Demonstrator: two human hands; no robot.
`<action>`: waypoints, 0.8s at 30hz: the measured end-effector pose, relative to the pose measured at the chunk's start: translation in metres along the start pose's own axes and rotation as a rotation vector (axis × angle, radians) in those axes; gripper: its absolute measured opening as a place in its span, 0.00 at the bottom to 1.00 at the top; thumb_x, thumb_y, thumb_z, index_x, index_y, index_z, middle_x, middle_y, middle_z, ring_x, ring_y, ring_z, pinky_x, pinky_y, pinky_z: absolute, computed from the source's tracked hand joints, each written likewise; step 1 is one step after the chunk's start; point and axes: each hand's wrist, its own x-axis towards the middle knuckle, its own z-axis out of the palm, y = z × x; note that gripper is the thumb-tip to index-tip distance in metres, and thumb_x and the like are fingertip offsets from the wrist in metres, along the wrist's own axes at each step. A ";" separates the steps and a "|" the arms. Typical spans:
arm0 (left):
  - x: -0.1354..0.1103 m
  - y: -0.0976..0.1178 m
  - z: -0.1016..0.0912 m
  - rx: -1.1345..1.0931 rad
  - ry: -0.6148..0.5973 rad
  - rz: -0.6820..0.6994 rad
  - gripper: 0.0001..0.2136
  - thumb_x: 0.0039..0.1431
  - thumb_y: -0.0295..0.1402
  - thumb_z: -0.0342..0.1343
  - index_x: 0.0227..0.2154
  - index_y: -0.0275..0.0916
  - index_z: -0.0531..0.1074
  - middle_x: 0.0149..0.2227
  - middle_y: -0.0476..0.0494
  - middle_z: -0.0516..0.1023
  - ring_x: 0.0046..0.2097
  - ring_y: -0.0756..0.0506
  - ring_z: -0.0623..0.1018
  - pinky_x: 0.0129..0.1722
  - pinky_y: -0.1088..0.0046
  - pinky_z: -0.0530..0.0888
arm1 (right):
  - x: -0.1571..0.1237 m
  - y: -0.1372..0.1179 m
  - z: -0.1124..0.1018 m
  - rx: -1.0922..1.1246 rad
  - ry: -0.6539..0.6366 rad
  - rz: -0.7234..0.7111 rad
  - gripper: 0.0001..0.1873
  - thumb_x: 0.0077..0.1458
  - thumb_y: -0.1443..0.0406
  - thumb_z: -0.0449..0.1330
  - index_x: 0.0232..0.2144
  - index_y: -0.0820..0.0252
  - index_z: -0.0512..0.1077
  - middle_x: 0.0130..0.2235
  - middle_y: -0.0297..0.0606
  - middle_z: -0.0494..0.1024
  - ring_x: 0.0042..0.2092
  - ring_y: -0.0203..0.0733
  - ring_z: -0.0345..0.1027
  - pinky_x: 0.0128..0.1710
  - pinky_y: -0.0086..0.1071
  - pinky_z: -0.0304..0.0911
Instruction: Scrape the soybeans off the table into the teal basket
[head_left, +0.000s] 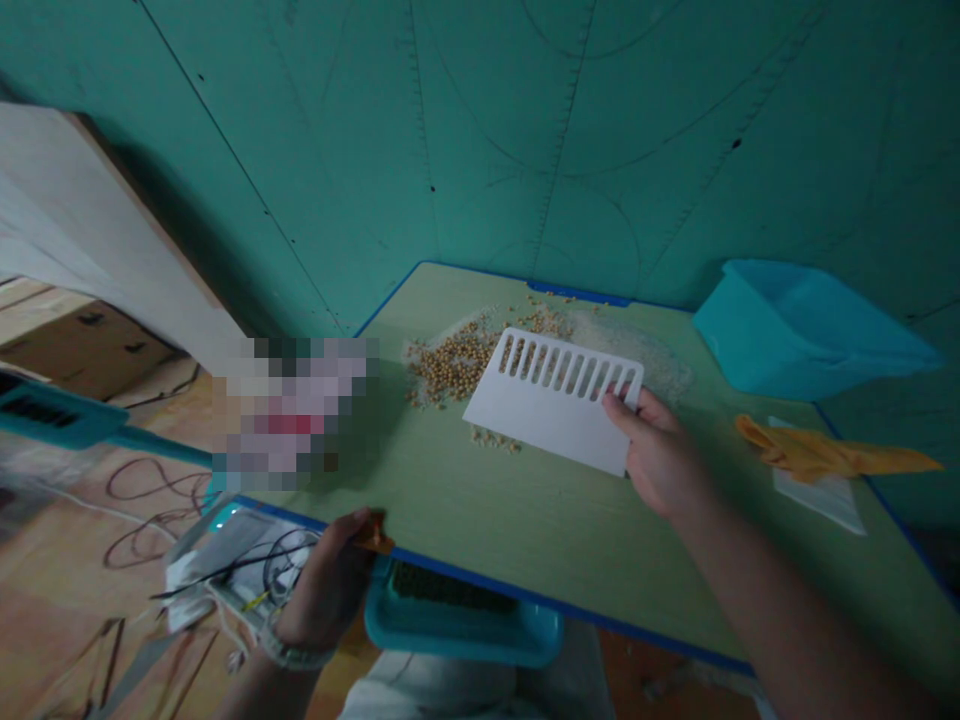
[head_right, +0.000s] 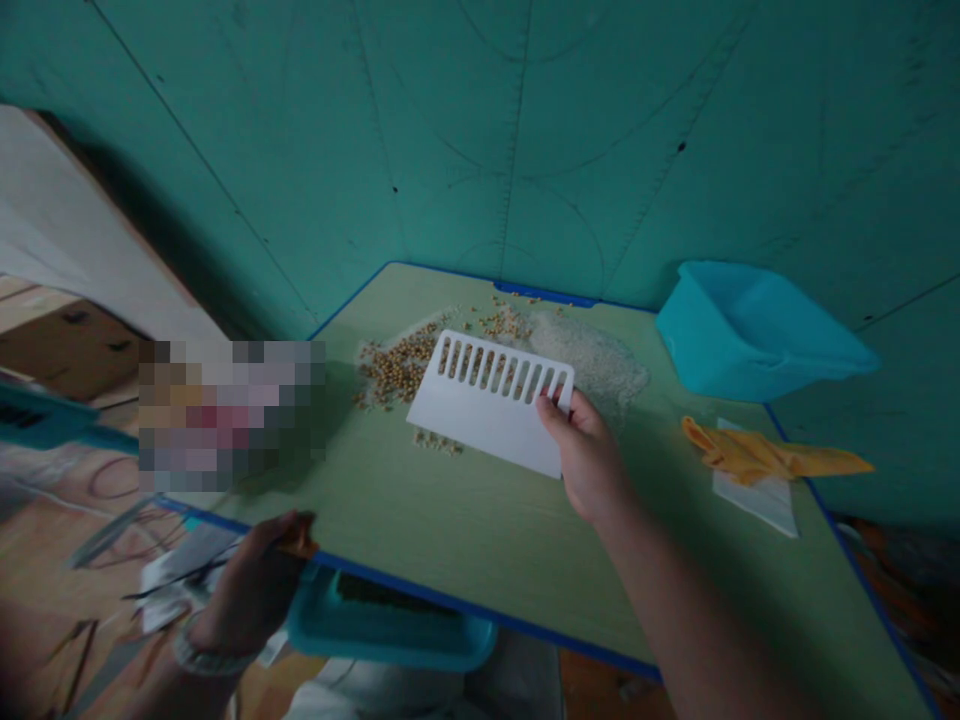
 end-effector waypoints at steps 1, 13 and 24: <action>0.000 0.000 0.000 0.001 0.002 0.002 0.02 0.38 0.29 0.60 0.16 0.37 0.75 0.15 0.49 0.76 0.18 0.49 0.72 0.18 0.76 0.70 | 0.000 0.000 0.000 0.001 -0.006 0.011 0.16 0.44 0.58 0.62 0.37 0.53 0.67 0.36 0.34 0.77 0.39 0.45 0.71 0.38 0.40 0.64; -0.002 0.001 0.006 0.040 0.068 0.017 0.05 0.40 0.30 0.56 0.15 0.38 0.74 0.14 0.49 0.75 0.17 0.48 0.72 0.18 0.74 0.70 | -0.004 0.002 0.005 -0.013 -0.044 0.045 0.17 0.44 0.57 0.61 0.38 0.53 0.67 0.35 0.34 0.78 0.38 0.44 0.71 0.37 0.40 0.64; 0.001 -0.002 0.002 0.026 0.029 0.023 0.07 0.43 0.29 0.54 0.15 0.37 0.75 0.14 0.48 0.75 0.16 0.49 0.72 0.18 0.75 0.70 | -0.009 0.003 0.008 0.071 -0.096 0.108 0.16 0.44 0.60 0.62 0.38 0.54 0.68 0.33 0.34 0.78 0.38 0.44 0.72 0.38 0.40 0.64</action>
